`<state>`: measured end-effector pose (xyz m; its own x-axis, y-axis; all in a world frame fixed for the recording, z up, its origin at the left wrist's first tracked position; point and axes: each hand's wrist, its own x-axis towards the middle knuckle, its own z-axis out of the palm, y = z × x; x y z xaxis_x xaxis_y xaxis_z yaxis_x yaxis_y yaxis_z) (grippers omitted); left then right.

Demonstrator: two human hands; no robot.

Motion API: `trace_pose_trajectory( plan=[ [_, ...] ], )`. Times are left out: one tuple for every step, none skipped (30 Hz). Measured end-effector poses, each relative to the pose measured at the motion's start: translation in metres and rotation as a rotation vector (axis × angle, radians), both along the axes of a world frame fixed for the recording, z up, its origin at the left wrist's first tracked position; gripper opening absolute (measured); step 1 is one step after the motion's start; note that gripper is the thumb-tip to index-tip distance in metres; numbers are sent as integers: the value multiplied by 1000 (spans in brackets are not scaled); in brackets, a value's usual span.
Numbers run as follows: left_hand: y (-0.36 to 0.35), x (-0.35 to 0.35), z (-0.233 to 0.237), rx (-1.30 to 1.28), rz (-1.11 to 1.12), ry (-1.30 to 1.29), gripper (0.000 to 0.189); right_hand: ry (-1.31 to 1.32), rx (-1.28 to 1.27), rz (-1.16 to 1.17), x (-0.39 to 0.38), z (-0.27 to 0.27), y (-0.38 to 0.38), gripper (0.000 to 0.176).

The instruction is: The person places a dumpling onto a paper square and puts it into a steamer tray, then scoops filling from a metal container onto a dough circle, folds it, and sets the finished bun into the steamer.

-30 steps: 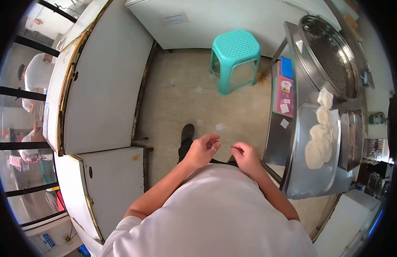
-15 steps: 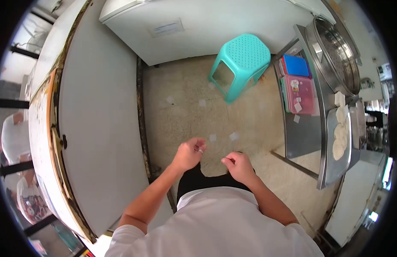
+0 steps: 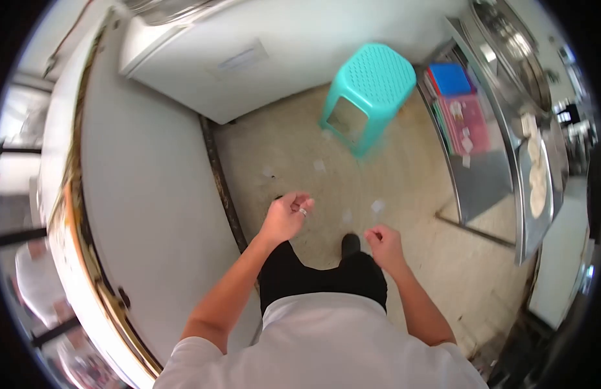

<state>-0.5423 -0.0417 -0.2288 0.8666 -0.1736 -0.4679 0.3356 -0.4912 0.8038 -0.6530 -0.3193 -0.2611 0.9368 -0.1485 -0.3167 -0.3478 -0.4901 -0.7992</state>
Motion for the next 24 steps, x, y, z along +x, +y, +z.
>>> trace_pose_trajectory(
  plan=[
    [13,4,-27,-21,0,-6,33,82,-16,-49,1,-2,8,23],
    [22,18,-58,-54,-3,-32,33,141,-31,-111,2,-10,15,23],
    [37,23,-100,-90,33,61,35,210,-45,-164,-3,-21,22,23],
    [63,4,-140,-109,84,184,37,309,-50,-203,-25,-25,32,23],
    [85,-11,-157,-123,136,290,39,297,-101,-240,-52,-30,42,24],
    [100,-18,-153,-105,224,430,44,251,-158,-274,-76,-40,48,24],
    [123,-34,-146,-77,312,570,49,207,-213,-306,-104,-48,53,25],
    [157,-34,-142,-126,446,672,55,264,-282,-370,-151,-49,53,26],
    [191,-41,-143,-162,609,776,62,329,-340,-408,-195,-46,49,26],
    [209,-37,-140,-151,572,743,65,435,-370,-464,-213,-27,51,25],
    [216,-28,-139,-151,532,705,68,534,-399,-523,-227,-8,45,25],
    [219,-14,-136,-119,481,705,67,625,-422,-579,-230,11,39,25],
    [215,3,-132,-93,438,694,65,688,-428,-624,-231,23,29,25],
    [201,20,-127,-70,398,676,64,746,-429,-667,-230,33,19,25],
    [179,35,-120,-55,310,647,60,803,-424,-709,-233,40,11,25],
    [151,52,-109,-40,221,609,57,747,-422,-788,-239,37,4,25],
    [112,70,-100,-33,131,563,53,680,-425,-869,-243,27,-9,24],
    [69,83,-91,-48,25,523,51,608,-432,-945,-244,17,-26,24],
    [24,89,-82,-60,-71,483,49,515,-430,-991,-245,7,-43,23],
    [-19,92,-76,-70,-155,440,47,420,-431,-1023,-242,-2,-62,21],
    [-56,97,-79,-139,-232,439,38,328,-435,-1041,-237,-14,-85,20],
    [-94,95,-74,-149,-289,394,38,276,-416,-1039,-227,-14,-109,20],
    [-144,87,-62,-157,-346,346,37,223,-395,-1038,-215,-6,-138,19],
    [-197,80,-53,-163,-407,300,37,172,-374,-1040,-205,-1,-169,18]
  ],
)
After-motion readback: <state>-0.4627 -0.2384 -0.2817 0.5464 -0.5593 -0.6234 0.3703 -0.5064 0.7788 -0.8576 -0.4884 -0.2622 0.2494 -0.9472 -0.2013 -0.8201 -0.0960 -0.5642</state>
